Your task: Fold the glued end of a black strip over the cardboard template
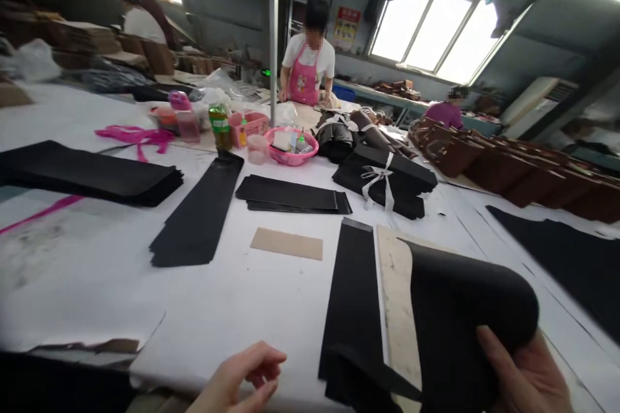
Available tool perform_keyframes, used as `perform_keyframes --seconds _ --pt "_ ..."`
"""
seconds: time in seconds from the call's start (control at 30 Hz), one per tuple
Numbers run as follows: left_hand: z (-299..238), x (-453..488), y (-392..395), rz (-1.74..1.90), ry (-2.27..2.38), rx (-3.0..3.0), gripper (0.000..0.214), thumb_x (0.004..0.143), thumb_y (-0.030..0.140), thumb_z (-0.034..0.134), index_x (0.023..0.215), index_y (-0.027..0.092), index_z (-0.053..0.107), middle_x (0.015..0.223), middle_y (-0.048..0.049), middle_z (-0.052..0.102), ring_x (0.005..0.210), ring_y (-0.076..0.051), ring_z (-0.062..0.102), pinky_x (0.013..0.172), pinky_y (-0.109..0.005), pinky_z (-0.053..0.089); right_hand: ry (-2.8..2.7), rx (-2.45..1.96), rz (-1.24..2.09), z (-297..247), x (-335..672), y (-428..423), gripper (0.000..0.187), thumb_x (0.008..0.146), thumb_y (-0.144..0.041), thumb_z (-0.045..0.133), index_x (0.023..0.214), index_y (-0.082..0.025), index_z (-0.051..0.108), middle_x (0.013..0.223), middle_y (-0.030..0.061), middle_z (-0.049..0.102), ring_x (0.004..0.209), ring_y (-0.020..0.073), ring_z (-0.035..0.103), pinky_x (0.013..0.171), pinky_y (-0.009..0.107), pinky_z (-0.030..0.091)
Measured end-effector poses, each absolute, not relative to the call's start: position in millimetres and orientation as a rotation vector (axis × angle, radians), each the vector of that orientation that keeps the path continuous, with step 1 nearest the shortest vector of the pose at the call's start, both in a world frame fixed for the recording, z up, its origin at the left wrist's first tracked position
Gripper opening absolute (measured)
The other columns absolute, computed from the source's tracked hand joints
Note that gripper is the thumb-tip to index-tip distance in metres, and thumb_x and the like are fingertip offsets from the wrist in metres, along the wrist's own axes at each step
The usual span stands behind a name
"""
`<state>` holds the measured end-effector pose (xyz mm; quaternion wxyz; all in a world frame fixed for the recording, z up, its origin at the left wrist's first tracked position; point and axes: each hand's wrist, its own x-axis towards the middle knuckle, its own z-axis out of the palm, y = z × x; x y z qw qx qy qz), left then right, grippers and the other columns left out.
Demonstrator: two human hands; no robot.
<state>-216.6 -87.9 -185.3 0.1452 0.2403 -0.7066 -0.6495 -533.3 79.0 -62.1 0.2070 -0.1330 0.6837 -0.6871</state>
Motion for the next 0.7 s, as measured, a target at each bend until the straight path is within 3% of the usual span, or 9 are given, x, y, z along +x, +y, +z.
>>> perform_keyframes --seconds 0.13,0.3,0.43,0.7 --pt "-196 -222 -84 -1.837 -2.047 0.744 0.024 0.083 0.03 0.056 0.105 0.021 0.061 0.09 -0.0044 0.064 0.08 -0.015 0.061 0.073 -0.023 0.048 1.884 -0.481 -1.777 -89 -540 22 0.066 0.07 -0.044 0.075 0.131 -0.043 0.05 0.135 0.0005 0.056 0.116 0.0287 0.058 0.095 0.043 0.054" --pt "-216 -225 -81 -1.865 -2.077 0.813 0.026 0.081 0.03 0.057 0.103 0.019 0.062 0.088 -0.0046 0.064 0.076 -0.015 0.06 0.069 -0.023 0.047 1.761 -0.373 -1.531 -169 -560 -31 0.059 0.058 -0.04 0.084 0.112 -0.024 0.066 0.108 0.0064 0.071 0.101 0.0306 0.066 0.087 0.042 0.056" --pt "-220 -226 -80 -1.915 -2.084 0.854 0.027 0.081 0.03 0.056 0.105 0.019 0.061 0.09 -0.0055 0.064 0.077 -0.015 0.06 0.068 -0.023 0.046 1.714 -0.419 -1.573 -197 -568 -29 0.054 0.065 -0.04 0.08 0.115 -0.025 0.064 0.109 0.0044 0.071 0.096 0.0266 0.067 0.082 0.037 0.057" --pt "-207 -243 -89 -2.027 -1.992 0.783 0.036 0.081 0.036 0.06 0.112 0.018 0.059 0.098 -0.0084 0.064 0.084 -0.018 0.06 0.074 -0.028 0.047 1.601 -0.374 -1.669 -169 -547 -3 0.058 0.075 -0.038 0.075 0.129 -0.034 0.055 0.122 0.0017 0.065 0.103 0.0227 0.065 0.085 0.03 0.057"
